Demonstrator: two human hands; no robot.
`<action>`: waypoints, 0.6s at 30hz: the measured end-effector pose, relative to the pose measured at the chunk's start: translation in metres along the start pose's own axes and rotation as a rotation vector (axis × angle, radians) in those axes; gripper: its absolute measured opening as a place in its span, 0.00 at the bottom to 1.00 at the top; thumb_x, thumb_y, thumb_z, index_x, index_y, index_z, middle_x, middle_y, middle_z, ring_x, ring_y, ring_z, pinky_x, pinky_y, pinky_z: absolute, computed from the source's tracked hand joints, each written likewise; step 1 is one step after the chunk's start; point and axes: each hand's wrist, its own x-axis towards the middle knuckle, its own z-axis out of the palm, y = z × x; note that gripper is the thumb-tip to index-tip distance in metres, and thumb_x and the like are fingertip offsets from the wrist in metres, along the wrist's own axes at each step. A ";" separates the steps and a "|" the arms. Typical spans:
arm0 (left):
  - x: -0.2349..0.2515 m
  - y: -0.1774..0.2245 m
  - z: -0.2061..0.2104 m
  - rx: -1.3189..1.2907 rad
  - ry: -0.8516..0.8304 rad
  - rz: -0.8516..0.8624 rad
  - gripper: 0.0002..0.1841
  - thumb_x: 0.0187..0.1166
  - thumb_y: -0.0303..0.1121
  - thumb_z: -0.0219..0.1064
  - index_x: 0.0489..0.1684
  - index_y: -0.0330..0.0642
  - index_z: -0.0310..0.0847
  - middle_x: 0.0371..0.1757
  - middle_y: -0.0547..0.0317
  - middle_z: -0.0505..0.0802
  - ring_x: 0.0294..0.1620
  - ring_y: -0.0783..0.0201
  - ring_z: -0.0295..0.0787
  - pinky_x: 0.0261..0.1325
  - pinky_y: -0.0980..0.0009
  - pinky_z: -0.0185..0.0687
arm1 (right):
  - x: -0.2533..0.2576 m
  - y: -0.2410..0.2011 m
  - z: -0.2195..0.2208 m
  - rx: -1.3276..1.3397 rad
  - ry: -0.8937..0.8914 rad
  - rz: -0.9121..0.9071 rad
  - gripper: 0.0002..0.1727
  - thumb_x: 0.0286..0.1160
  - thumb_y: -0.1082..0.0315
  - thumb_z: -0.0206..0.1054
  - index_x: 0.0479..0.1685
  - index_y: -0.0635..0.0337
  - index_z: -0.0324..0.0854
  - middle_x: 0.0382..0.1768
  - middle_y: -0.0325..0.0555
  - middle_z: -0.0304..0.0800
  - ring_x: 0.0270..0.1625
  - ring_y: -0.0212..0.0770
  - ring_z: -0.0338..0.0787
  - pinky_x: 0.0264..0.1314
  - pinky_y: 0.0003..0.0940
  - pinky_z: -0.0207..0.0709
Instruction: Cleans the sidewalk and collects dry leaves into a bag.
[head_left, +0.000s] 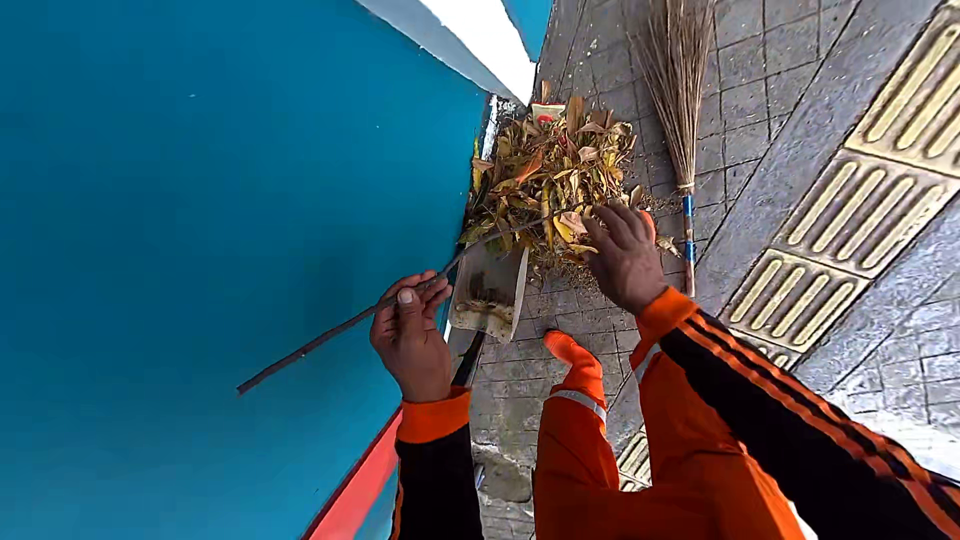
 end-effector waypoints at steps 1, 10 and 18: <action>-0.007 0.007 -0.009 -0.062 0.018 -0.036 0.14 0.92 0.28 0.47 0.51 0.38 0.82 0.51 0.50 0.96 0.47 0.56 0.97 0.53 0.60 0.95 | 0.015 -0.013 0.001 -0.038 -0.066 -0.059 0.26 0.82 0.61 0.64 0.80 0.52 0.79 0.81 0.59 0.76 0.87 0.66 0.68 0.89 0.76 0.46; -0.049 0.010 -0.032 -0.275 0.209 -0.276 0.10 0.93 0.28 0.50 0.54 0.35 0.78 0.49 0.49 0.93 0.48 0.56 0.96 0.57 0.59 0.93 | -0.002 -0.070 -0.026 -0.114 -0.158 0.126 0.16 0.88 0.62 0.58 0.55 0.58 0.90 0.47 0.60 0.93 0.47 0.66 0.94 0.43 0.67 0.84; -0.078 -0.011 0.030 -0.241 0.350 -0.319 0.11 0.94 0.31 0.51 0.53 0.35 0.78 0.45 0.51 0.91 0.42 0.58 0.94 0.51 0.59 0.94 | -0.010 -0.099 0.000 1.221 0.325 1.303 0.13 0.92 0.59 0.52 0.42 0.55 0.75 0.16 0.32 0.61 0.11 0.30 0.58 0.12 0.26 0.59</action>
